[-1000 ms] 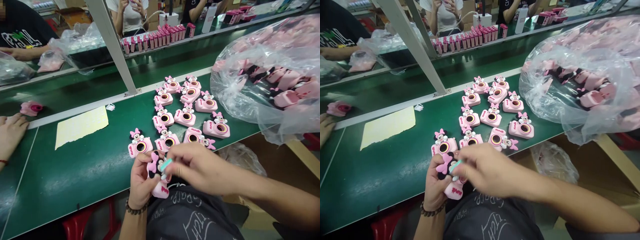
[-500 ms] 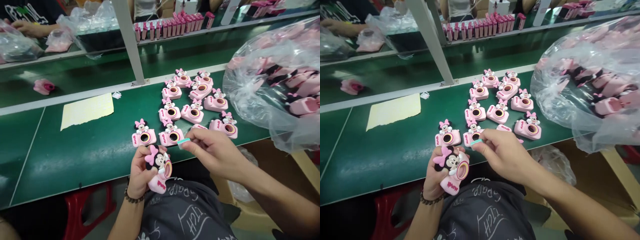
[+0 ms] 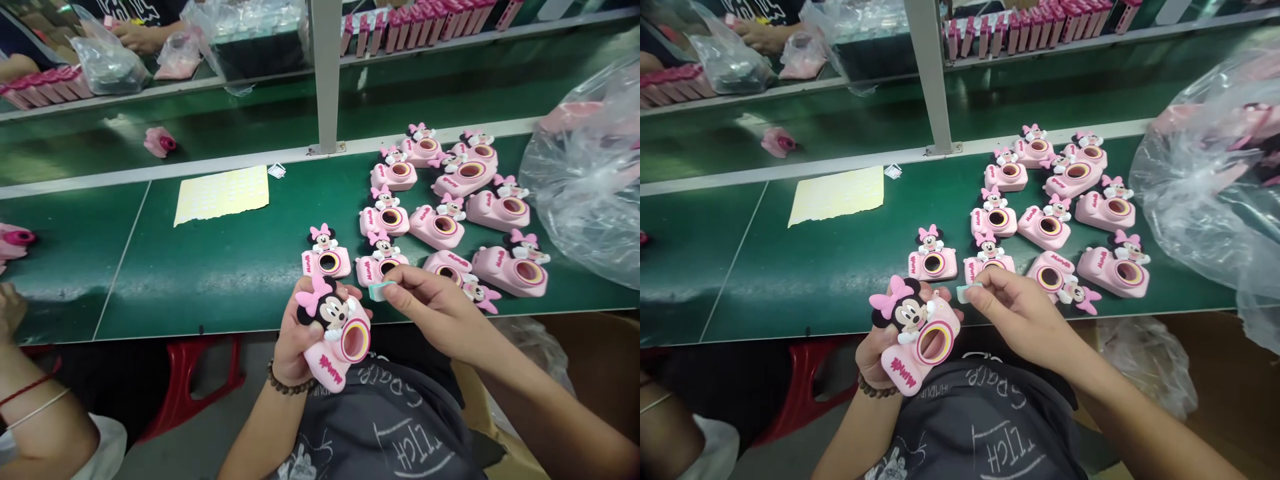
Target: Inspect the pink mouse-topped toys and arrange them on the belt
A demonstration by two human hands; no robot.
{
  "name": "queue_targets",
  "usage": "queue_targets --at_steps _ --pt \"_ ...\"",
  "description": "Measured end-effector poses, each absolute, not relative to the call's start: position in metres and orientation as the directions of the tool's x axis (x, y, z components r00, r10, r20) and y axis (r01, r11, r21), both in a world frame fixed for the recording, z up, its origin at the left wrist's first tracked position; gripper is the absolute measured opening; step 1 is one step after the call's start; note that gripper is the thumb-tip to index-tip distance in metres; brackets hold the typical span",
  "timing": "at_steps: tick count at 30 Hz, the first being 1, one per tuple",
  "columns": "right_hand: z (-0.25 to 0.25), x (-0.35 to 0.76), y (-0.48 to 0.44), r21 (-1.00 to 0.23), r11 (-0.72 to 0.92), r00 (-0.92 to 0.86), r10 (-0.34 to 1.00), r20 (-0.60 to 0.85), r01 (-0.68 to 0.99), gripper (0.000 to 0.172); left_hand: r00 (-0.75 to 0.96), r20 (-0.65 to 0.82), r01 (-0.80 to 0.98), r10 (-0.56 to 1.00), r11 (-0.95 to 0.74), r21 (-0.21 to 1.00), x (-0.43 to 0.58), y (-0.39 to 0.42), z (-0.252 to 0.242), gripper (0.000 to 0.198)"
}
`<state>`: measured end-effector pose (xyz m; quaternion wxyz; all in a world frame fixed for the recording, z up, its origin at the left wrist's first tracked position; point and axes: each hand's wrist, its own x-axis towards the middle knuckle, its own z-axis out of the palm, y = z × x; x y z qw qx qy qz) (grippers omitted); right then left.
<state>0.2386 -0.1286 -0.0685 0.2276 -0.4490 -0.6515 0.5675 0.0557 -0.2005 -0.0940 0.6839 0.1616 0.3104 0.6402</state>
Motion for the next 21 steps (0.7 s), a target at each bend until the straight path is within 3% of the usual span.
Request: queue_targets --at_steps 7,12,16,19,21 --pt "-0.049 0.226 -0.101 -0.904 0.097 -0.439 0.892 -0.107 0.417 0.024 -0.011 -0.247 -0.799 0.969 0.14 0.586 0.047 -0.197 -0.09 0.047" --pt "-0.046 0.196 -0.05 -0.76 0.326 -0.411 0.908 0.085 0.562 0.011 0.016 -0.262 -0.804 0.965 0.168 0.57 0.038 -0.192 -0.082 0.053" --pt "-0.047 0.166 -0.02 -0.648 0.431 -0.482 0.869 0.111 0.628 0.01 0.04 -0.231 -0.817 0.972 0.165 0.553 0.031 -0.191 -0.078 0.053" --pt "-0.033 0.151 -0.035 -0.813 0.376 -0.573 0.817 0.064 0.444 0.017 -0.011 -0.223 -0.808 0.975 0.122 0.576 0.022 -0.192 -0.082 0.048" --pt "-0.019 0.146 -0.057 -0.929 0.238 -0.715 0.698 -0.04 0.285 0.021 -0.053 -0.224 -0.789 0.973 0.097 0.607 0.016 -0.193 -0.09 0.043"
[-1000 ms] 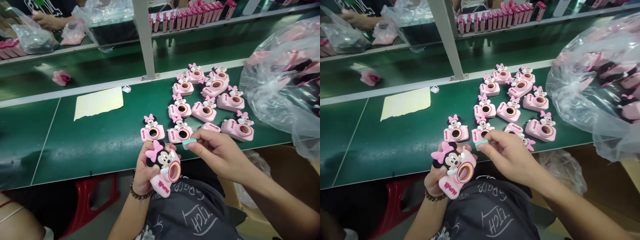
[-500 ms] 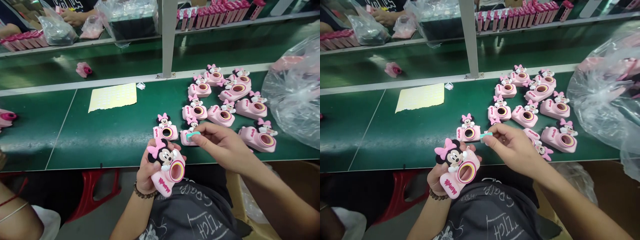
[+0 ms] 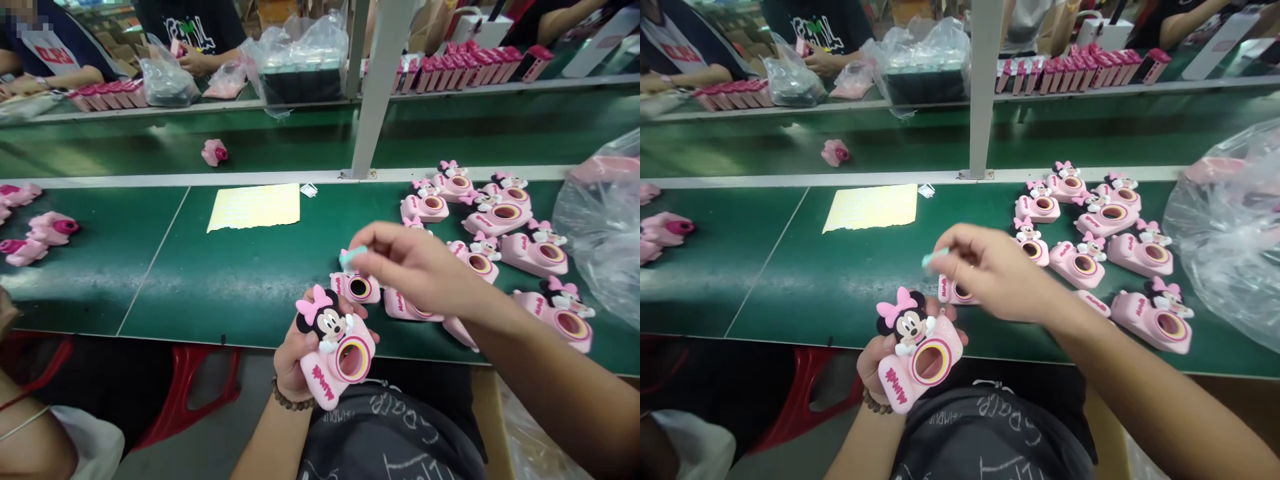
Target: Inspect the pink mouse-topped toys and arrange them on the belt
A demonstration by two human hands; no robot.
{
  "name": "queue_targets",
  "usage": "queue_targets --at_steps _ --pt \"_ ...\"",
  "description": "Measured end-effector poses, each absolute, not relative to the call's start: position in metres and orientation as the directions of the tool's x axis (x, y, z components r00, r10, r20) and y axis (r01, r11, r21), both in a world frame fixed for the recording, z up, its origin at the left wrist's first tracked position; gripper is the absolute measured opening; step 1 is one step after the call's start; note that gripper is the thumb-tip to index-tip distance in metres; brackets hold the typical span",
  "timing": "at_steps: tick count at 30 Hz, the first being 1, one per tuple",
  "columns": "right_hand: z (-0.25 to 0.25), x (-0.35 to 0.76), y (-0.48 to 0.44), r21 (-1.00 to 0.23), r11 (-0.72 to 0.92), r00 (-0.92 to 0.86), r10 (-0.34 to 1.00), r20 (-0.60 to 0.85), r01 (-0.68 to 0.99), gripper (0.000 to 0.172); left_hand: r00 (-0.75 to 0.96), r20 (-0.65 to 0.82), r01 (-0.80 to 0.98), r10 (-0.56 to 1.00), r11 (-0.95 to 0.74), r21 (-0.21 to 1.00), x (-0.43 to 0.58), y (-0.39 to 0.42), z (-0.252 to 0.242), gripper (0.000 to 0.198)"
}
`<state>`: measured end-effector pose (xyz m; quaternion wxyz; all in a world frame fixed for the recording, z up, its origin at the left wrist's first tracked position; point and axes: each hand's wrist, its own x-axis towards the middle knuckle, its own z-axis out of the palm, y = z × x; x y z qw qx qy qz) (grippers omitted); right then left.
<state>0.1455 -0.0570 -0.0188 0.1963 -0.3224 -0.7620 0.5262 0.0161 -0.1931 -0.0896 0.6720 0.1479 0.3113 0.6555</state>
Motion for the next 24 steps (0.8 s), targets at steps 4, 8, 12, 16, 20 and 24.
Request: queue_targets --at_steps 4,8,12,16,20,24 --pt "-0.005 0.141 -0.084 -0.912 0.246 -0.839 0.519 -0.163 0.329 0.014 -0.093 -0.207 -0.753 0.974 0.067 0.654 0.008 -0.193 -0.103 0.039" --pt "-0.01 0.147 -0.073 -0.818 0.302 -0.695 0.701 -0.158 0.49 0.017 -0.104 -0.194 -0.762 0.975 0.048 0.646 0.008 -0.194 -0.106 0.046" --pt "-0.01 0.152 -0.073 -0.943 0.08 -0.756 0.622 -0.206 0.322 0.019 -0.075 -0.235 -0.772 0.969 0.093 0.628 0.006 -0.196 -0.1 0.052" --pt "-0.013 0.147 -0.082 -0.962 -0.022 -0.81 0.535 -0.241 0.271 0.025 -0.061 -0.266 -0.778 0.962 0.121 0.616 0.003 -0.194 -0.093 0.057" --pt "-0.024 0.147 -0.068 -0.966 -0.066 -0.749 0.619 -0.236 0.25 0.028 -0.115 -0.225 -0.784 0.968 0.051 0.618 0.003 -0.189 -0.091 0.058" --pt "-0.036 0.153 -0.034 -0.928 0.134 -0.603 0.79 -0.113 0.349 0.03 -0.204 -0.167 -0.773 0.965 -0.054 0.632 0.005 -0.178 -0.078 0.055"
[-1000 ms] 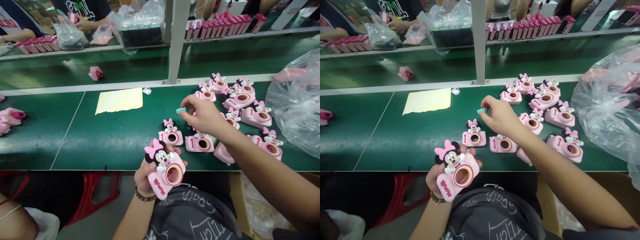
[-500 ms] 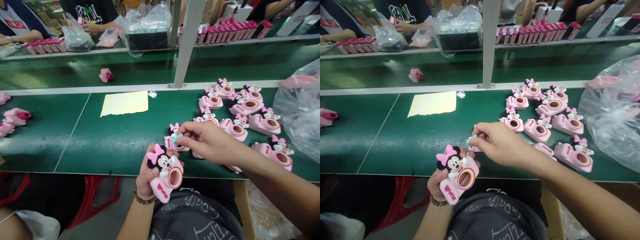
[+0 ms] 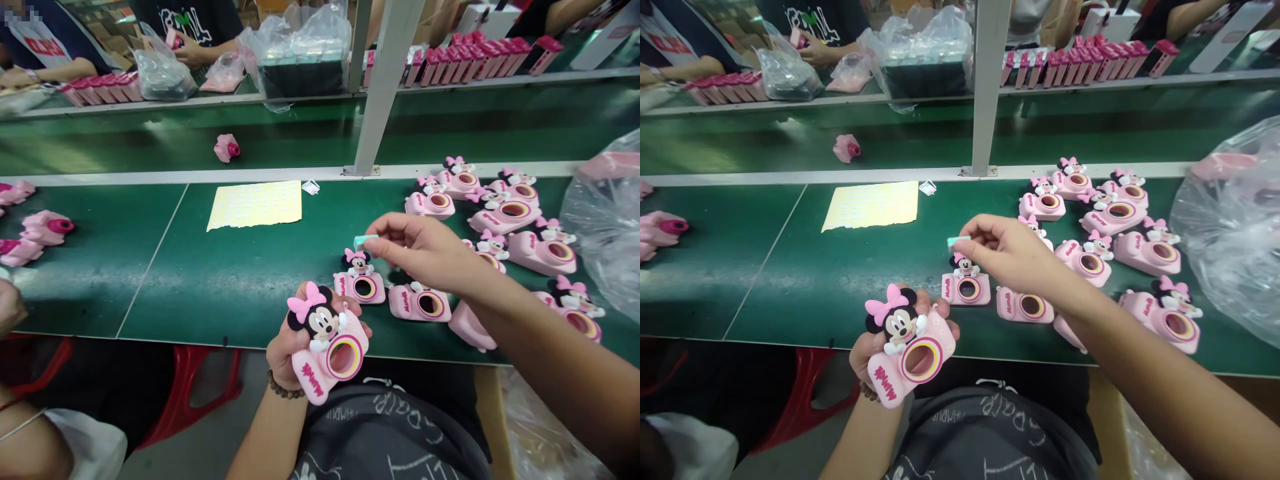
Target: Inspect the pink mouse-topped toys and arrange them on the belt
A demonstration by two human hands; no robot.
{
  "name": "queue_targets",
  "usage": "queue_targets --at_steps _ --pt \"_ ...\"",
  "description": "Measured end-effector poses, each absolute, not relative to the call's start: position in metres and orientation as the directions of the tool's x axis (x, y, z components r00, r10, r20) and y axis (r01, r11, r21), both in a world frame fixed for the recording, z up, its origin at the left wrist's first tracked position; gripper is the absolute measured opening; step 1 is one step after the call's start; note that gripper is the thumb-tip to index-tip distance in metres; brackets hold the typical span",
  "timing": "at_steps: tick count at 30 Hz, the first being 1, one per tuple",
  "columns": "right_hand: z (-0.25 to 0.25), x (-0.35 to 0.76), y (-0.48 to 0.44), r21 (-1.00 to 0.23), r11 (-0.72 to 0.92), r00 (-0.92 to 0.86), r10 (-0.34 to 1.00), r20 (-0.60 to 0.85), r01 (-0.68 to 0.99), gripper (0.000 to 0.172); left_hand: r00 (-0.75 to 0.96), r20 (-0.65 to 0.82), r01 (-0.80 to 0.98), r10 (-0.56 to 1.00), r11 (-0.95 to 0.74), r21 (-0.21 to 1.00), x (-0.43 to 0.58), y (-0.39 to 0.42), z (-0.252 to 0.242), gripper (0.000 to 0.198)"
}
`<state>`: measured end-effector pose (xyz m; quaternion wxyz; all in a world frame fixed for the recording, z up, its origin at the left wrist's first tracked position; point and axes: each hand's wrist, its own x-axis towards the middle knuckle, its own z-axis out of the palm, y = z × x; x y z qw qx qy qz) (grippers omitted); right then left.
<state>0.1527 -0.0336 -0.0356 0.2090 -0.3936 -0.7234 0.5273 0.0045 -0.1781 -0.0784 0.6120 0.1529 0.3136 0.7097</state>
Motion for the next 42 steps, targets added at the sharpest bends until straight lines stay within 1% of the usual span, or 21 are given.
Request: queue_targets --at_steps 2,3,4,6,8,9,10,11,14,17,19,22,26,28,30,32,34,37,39,42 --pt "-0.044 0.153 -0.017 -0.84 0.252 -0.538 0.841 -0.055 0.481 0.027 -0.236 -0.164 -0.743 0.958 -0.07 0.665 0.005 -0.17 -0.063 0.057" --pt "-0.049 0.152 -0.01 -0.764 0.311 -0.51 0.86 -0.027 0.566 0.025 -0.243 -0.16 -0.723 0.957 -0.068 0.688 0.005 -0.165 -0.055 0.059" --pt "-0.055 0.149 -0.003 -0.666 0.362 -0.49 0.872 -0.006 0.652 0.022 -0.244 -0.153 -0.701 0.958 -0.065 0.71 0.004 -0.161 -0.047 0.06" --pt "-0.068 0.143 0.005 -0.424 0.441 -0.493 0.87 -0.015 0.791 0.017 -0.235 -0.146 -0.671 0.961 -0.052 0.739 0.002 -0.155 -0.037 0.061" --pt "-0.08 0.136 0.009 -0.194 0.511 -0.534 0.841 -0.089 0.837 0.013 -0.234 -0.155 -0.673 0.96 -0.045 0.738 0.0 -0.153 -0.036 0.061" --pt "-0.084 0.133 0.01 -0.116 0.541 -0.553 0.823 -0.128 0.833 0.014 -0.225 -0.166 -0.687 0.96 -0.036 0.726 -0.002 -0.153 -0.04 0.06" --pt "-0.086 0.13 0.01 -0.072 0.566 -0.57 0.806 -0.159 0.821 0.015 -0.206 -0.179 -0.708 0.962 -0.02 0.706 -0.004 -0.155 -0.044 0.059" --pt "-0.088 0.128 0.011 -0.057 0.586 -0.585 0.791 -0.179 0.809 0.017 -0.17 -0.195 -0.734 0.966 0.008 0.679 -0.007 -0.156 -0.05 0.058" --pt "-0.087 0.128 0.013 -0.07 0.616 -0.615 0.761 -0.205 0.785 0.017 -0.013 -0.237 -0.804 0.971 0.131 0.58 -0.012 -0.163 -0.068 0.054" --pt "-0.09 0.128 0.02 -0.139 0.648 -0.663 0.729 -0.169 0.749 0.009 0.075 -0.26 -0.838 0.963 0.202 0.508 -0.015 -0.167 -0.078 0.053" --pt "-0.097 0.126 0.025 -0.205 0.666 -0.695 0.706 -0.136 0.717 0.005 0.099 -0.258 -0.851 0.961 0.216 0.478 -0.014 -0.168 -0.081 0.051" --pt "-0.106 0.122 0.031 -0.255 0.675 -0.714 0.692 -0.107 0.692 0.002 0.117 -0.248 -0.872 0.962 0.219 0.438 -0.012 -0.169 -0.085 0.047" --pt "-0.095 0.12 0.022 -0.345 0.669 -0.729 0.681 -0.068 0.658 0.007 0.072 -0.279 -0.896 0.958 0.185 0.404 -0.01 -0.169 -0.087 0.051" --pt "-0.077 0.121 0.003 -0.476 0.659 -0.737 0.675 0.031 0.583 0.006 0.037 -0.286 -0.89 0.958 0.161 0.425 -0.011 -0.169 -0.089 0.054" --pt "-0.055 0.123 -0.024 -0.645 0.641 -0.728 0.66 0.186 0.416 0.008 -0.047 -0.3 -0.867 0.953 0.11 0.486 -0.012 -0.169 -0.093 0.055" --pt "-0.038 0.124 -0.055 -0.745 0.613 -0.718 0.64 0.273 0.263 0.01 -0.171 -0.312 -0.834 0.935 0.032 0.552 -0.014 -0.169 -0.099 0.054" --pt "-0.031 0.122 -0.081 -0.776 0.597 -0.692 0.649 0.315 0.206 0.011 -0.271 -0.292 -0.803 0.917 -0.048 0.594 -0.014 -0.17 -0.105 0.05" --pt "-0.034 0.119 -0.108 -0.804 0.566 -0.605 0.709 0.363 0.182 0.013 -0.321 -0.204 -0.771 0.925 -0.13 0.624 -0.012 -0.172 -0.11 0.043" --pt "-0.036 0.12 -0.12 -0.838 0.522 -0.605 0.723 0.334 0.162 0.013 -0.345 -0.146 -0.741 0.927 -0.174 0.649 -0.011 -0.172 -0.11 0.038" --pt "-0.032 0.128 -0.132 -0.913 0.405 -0.683 0.682 0.263 0.053 0.014 -0.37 -0.118 -0.706 0.922 -0.196 0.68 -0.014 -0.169 -0.105 0.034"
